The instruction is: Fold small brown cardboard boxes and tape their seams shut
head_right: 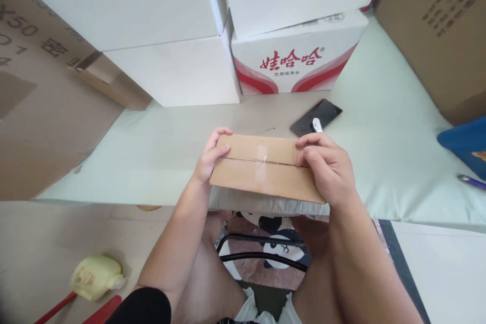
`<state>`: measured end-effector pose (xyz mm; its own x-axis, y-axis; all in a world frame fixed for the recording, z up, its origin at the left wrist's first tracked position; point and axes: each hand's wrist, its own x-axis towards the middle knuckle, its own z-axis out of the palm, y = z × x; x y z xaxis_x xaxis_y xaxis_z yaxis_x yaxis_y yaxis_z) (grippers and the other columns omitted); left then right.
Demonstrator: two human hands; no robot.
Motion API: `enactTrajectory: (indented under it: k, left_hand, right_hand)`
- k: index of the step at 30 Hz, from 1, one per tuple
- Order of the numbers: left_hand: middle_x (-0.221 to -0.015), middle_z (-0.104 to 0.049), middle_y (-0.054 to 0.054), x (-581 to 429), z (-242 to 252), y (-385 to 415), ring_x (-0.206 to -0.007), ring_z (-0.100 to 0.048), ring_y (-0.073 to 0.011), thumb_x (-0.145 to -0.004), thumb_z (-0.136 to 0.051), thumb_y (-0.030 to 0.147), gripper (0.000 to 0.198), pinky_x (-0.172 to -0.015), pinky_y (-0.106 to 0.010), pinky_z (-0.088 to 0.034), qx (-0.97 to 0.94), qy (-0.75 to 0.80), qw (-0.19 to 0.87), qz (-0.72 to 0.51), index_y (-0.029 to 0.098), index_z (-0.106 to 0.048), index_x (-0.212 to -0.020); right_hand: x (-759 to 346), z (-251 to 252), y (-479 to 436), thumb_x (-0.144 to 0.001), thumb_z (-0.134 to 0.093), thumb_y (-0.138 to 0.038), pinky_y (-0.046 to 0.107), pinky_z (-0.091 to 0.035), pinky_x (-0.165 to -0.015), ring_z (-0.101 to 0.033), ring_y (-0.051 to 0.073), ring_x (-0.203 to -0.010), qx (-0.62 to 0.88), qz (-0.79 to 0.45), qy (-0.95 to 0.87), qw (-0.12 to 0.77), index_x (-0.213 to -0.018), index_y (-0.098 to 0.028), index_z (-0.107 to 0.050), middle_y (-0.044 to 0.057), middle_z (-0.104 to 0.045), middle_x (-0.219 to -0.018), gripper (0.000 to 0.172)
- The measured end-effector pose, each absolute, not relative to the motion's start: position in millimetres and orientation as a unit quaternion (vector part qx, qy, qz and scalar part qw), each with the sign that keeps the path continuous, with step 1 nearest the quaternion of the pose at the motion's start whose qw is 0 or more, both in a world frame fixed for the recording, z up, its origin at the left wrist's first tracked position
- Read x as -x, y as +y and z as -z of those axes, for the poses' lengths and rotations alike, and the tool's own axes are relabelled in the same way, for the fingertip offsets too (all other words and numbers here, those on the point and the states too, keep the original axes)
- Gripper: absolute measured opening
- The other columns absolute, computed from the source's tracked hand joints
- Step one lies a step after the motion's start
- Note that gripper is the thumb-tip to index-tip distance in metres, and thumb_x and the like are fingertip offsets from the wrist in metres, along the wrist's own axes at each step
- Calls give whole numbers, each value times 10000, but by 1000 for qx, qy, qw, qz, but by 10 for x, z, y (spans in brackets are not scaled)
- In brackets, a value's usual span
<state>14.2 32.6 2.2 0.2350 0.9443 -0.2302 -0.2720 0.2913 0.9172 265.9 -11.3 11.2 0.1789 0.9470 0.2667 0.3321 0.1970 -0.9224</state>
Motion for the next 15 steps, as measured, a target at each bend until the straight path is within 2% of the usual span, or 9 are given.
enactTrajectory:
  k: [6,15]
  left_hand:
    - [-846,-583,22,-137,-24,323,-657,-567,-144,-673,-736,356,466,-605,-266,-446,-393,430,677,-450,256,-495,-1059]
    - [-843,-582,22,-143,-28,324,-652,-560,-141,-658,-745,365,484,-596,-265,-445,-393,428,679,-450,251,-490,-1053]
  right_hand:
    - [-2663,-108,-129,-856,-596,-355,413,-472,-880,-646,234,-927,560,-299,-570,521,-510,-232,-683,74,-711,-901,377]
    - [-2668,-81,-134,-868,-585,-306,428,-452,-898,-639,230,-901,547,-303,-566,537,-577,-232,-723,67,-706,-919,331]
